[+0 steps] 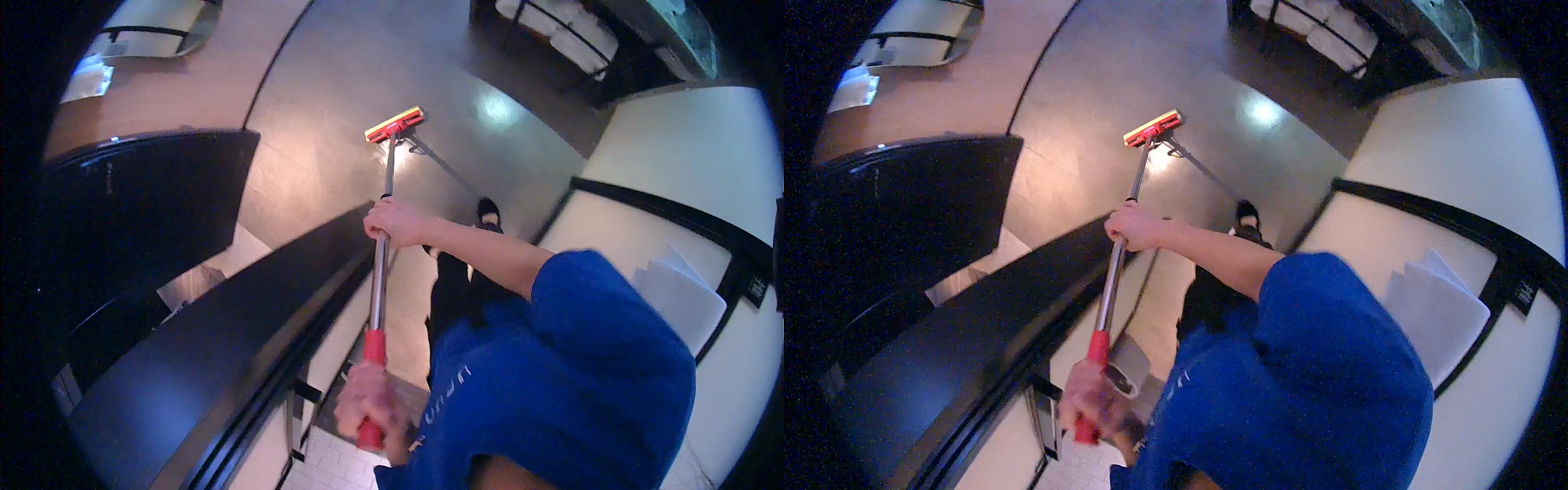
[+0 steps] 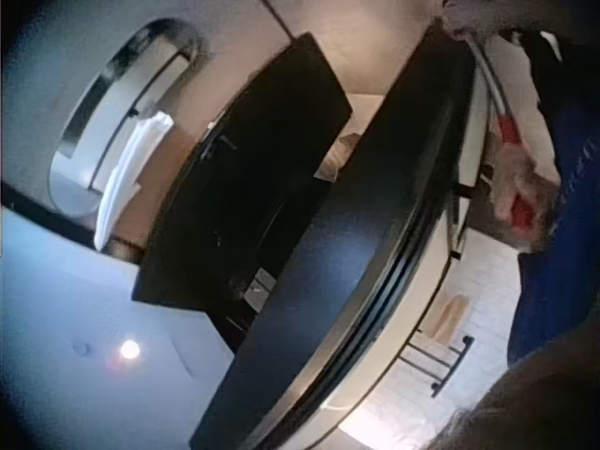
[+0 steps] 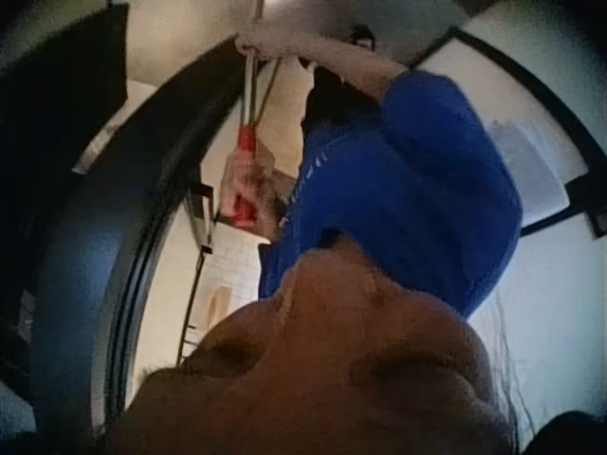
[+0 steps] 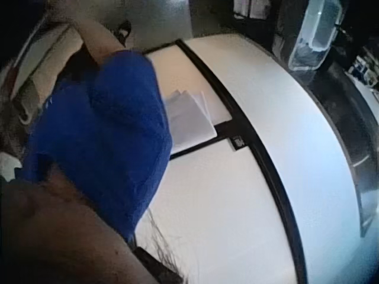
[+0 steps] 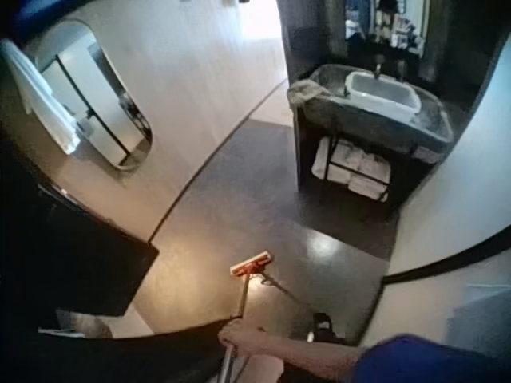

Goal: The person cleans a public restroom by sweeping the floor with a broom and mopping the floor with a mop. They move between the main area and a toilet stall, sweeping debris and mopping the tiled floor. The person also uses a handheld sprayer to wet the floor and walls in the shower area before mopping.

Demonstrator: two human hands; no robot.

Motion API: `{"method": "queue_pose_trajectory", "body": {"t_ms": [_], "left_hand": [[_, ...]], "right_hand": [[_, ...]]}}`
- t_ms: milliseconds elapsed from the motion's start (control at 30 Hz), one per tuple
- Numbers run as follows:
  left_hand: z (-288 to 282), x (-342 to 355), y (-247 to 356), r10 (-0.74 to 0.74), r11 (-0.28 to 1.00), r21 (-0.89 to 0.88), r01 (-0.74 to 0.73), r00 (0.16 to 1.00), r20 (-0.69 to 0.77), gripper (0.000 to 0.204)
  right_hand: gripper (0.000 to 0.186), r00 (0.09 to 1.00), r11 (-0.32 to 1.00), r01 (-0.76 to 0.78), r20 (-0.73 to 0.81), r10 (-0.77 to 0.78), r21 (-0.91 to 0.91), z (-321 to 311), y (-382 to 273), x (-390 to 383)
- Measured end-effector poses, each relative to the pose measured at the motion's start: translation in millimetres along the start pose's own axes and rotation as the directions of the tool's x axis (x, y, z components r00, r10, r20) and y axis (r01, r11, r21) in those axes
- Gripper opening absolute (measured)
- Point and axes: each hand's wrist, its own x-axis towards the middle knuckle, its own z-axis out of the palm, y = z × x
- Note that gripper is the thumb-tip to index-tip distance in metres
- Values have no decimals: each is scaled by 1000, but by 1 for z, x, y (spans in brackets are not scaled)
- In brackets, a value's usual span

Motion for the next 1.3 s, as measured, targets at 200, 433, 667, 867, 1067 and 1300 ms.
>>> {"method": "queue_pose_trajectory", "body": {"t_ms": [200,433,667,867,1067,1300], "left_hand": [[-21,55,101,155,963,-241,-120,979,131,26],[-6,109,119,321,921,-386,-48,653,686,26],[61,61,21,302,887,-455,74,653,695,20],[46,-10,-20,311,882,-463,87,632,710,16],[-108,10,28,494,817,-570,87,402,771,19],[-156,-19,63,647,602,-795,-80,632,426,27]], "right_hand": [[15,999,959,-30,-13,36,282,0,-92,-64],[17,980,992,-36,-192,58,117,-66,-87,-108],[25,693,896,-407,-699,178,-176,-97,29,-212],[20,600,845,-527,-745,293,-92,14,2,-260],[16,524,910,-408,-798,297,71,129,-146,-170],[25,787,958,-240,-545,287,158,155,-217,-158]]}}
